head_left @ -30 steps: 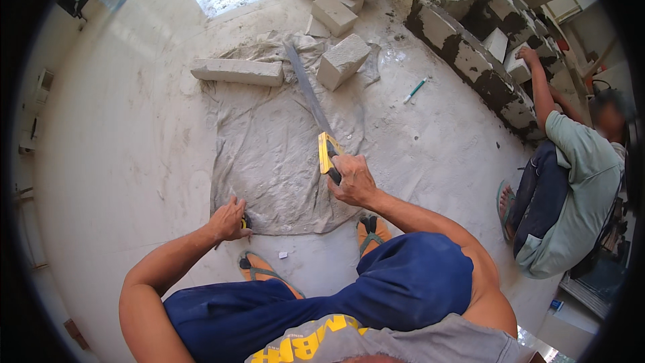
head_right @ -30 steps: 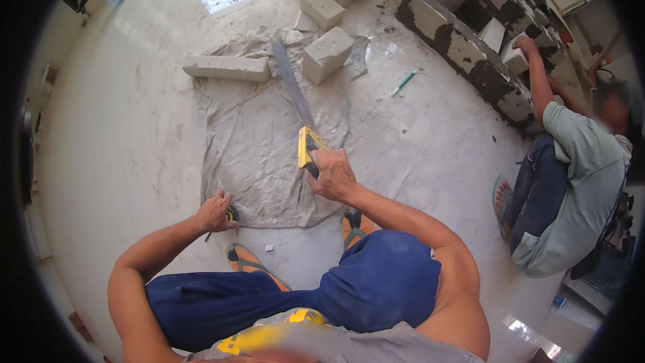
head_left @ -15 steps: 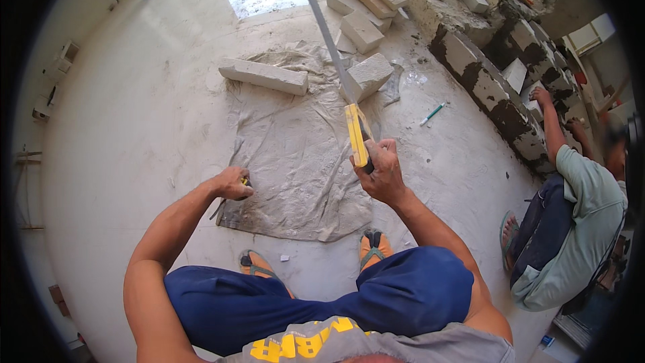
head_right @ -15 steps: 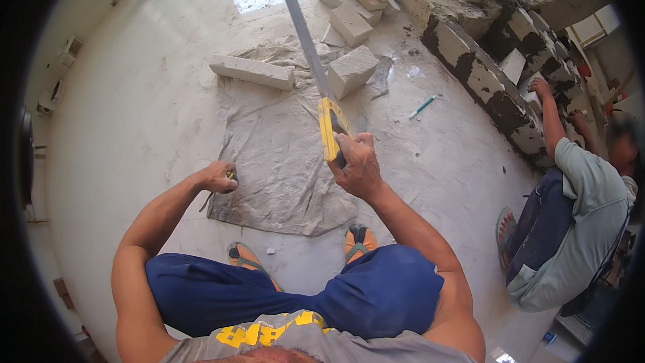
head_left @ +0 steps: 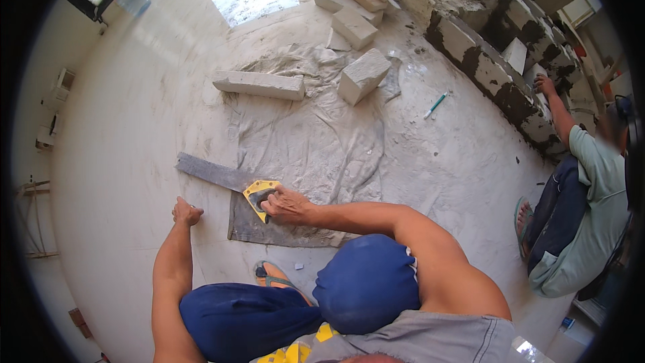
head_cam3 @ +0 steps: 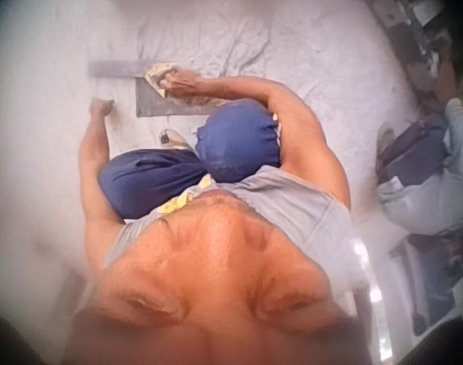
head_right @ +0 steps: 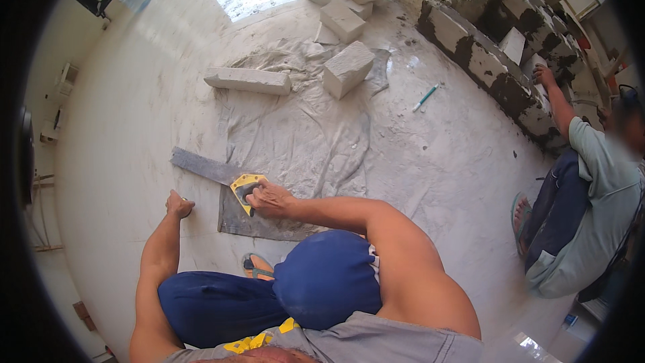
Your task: The person measures a brick with a tape measure, marks it, and then cuts through it using a hand saw while holding it steady on the floor.
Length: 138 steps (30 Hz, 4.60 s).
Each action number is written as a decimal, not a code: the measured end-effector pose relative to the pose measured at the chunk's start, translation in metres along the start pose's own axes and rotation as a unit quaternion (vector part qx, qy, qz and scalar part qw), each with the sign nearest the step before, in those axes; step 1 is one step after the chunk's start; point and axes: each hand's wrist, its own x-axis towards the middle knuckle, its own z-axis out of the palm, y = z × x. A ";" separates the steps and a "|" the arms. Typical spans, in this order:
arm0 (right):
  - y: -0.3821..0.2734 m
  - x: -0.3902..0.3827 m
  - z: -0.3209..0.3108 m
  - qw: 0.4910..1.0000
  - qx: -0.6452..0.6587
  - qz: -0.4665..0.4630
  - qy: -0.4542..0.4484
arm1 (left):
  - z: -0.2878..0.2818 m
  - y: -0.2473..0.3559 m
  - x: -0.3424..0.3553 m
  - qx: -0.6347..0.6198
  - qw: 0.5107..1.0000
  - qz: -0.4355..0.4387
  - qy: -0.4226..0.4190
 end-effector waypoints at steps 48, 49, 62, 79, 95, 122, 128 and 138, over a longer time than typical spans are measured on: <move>0.437 -0.178 -0.163 0.316 0.362 0.743 0.467 | -0.035 0.372 0.001 -0.659 0.698 0.161 -0.229; 0.452 -0.167 -0.163 0.314 0.338 0.769 0.443 | -0.043 0.364 -0.011 -0.643 0.700 0.189 -0.248; 0.412 -0.209 -0.151 0.581 0.330 0.614 0.421 | -0.050 0.481 -0.154 -0.564 0.607 0.349 -0.437; -0.034 -0.197 -0.093 0.931 0.278 0.183 -0.149 | -0.127 0.581 -0.110 0.005 0.717 0.690 0.098; -0.018 -0.157 -0.044 0.900 0.309 0.293 0.088 | -0.006 0.167 -0.107 0.224 0.732 0.643 -0.020; 0.357 -0.070 -0.088 0.778 0.281 0.548 0.125 | 0.056 0.267 -0.122 -0.030 0.761 0.648 -0.011; 0.334 -0.097 -0.104 0.827 0.236 0.507 0.047 | 0.036 0.287 -0.076 -0.091 0.725 0.682 -0.004; 0.386 -0.098 -0.088 0.867 0.023 0.452 0.208 | -0.084 0.392 0.087 -0.323 0.829 0.413 0.194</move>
